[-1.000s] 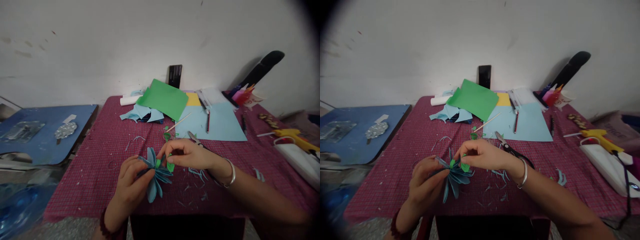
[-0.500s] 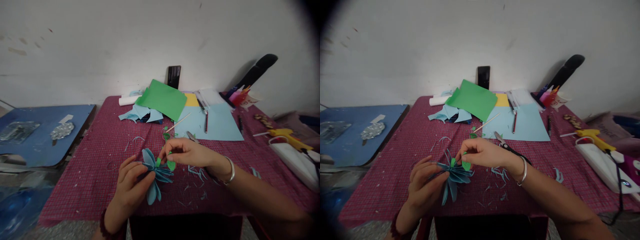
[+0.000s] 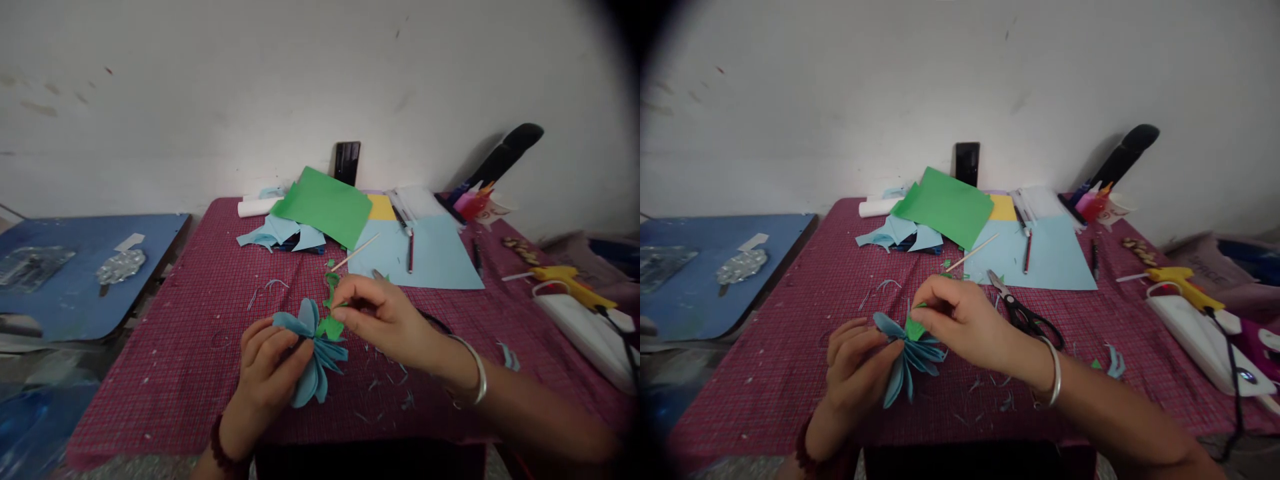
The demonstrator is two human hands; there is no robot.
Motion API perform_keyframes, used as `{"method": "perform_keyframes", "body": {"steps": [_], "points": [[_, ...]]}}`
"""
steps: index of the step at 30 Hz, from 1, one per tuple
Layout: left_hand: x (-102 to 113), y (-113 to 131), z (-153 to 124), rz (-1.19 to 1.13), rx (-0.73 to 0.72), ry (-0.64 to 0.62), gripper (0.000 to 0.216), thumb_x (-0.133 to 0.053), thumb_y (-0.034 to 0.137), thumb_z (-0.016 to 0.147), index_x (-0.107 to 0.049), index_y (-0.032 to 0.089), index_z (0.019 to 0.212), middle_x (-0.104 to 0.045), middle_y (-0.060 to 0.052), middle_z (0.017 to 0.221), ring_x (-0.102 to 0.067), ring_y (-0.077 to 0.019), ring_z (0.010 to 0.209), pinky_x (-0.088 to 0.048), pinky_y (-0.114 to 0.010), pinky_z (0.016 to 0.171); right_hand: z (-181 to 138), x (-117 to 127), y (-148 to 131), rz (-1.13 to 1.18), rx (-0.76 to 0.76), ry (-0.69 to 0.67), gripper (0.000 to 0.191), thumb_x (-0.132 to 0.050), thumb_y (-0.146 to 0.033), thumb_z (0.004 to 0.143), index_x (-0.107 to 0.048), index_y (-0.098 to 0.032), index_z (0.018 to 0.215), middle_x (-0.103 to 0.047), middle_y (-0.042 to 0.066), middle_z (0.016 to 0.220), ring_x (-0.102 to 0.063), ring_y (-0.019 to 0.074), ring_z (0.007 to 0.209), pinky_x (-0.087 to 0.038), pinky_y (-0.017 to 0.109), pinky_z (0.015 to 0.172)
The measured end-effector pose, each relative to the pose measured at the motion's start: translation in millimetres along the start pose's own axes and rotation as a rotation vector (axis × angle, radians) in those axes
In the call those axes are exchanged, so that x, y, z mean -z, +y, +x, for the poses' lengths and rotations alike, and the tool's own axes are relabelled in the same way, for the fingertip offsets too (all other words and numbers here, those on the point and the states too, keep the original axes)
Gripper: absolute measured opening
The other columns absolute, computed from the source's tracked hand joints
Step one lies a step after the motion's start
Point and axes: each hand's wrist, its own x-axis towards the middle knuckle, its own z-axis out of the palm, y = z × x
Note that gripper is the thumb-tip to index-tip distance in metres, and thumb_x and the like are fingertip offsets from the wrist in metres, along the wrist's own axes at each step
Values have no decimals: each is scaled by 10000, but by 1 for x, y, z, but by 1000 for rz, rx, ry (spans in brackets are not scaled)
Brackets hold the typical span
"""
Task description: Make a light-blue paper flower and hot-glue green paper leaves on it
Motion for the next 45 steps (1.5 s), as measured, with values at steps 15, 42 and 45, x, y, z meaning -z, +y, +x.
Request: {"method": "perform_keyframes", "body": {"steps": [15,42,45], "points": [[-10,15,-7,117,31,122,262,-702,39,795,-704,206,997,-552,-29,897,-541,-178,897,-463,-391,930,7,-8,-5,-351,164,-142,112,-648,-80,834,-591,-175,819,-616,-21,770,-549,114,741,-413,253,739],[-14,27,-20,248,149,117,251,-679,18,787,-679,194,966,-661,-23,743,-600,-170,739,-424,-338,742,2,-8,-5,-137,193,10,99,-590,-92,849,-609,-182,811,-631,-3,768,-584,128,748,-450,284,738],[-14,24,-20,241,139,121,250,-666,29,791,-686,199,974,-658,-23,732,-598,-172,733,-424,-340,750,-3,-1,3,-102,107,-44,84,-590,-112,853,-619,-178,811,-626,-1,777,-576,125,734,-453,283,720]]}}
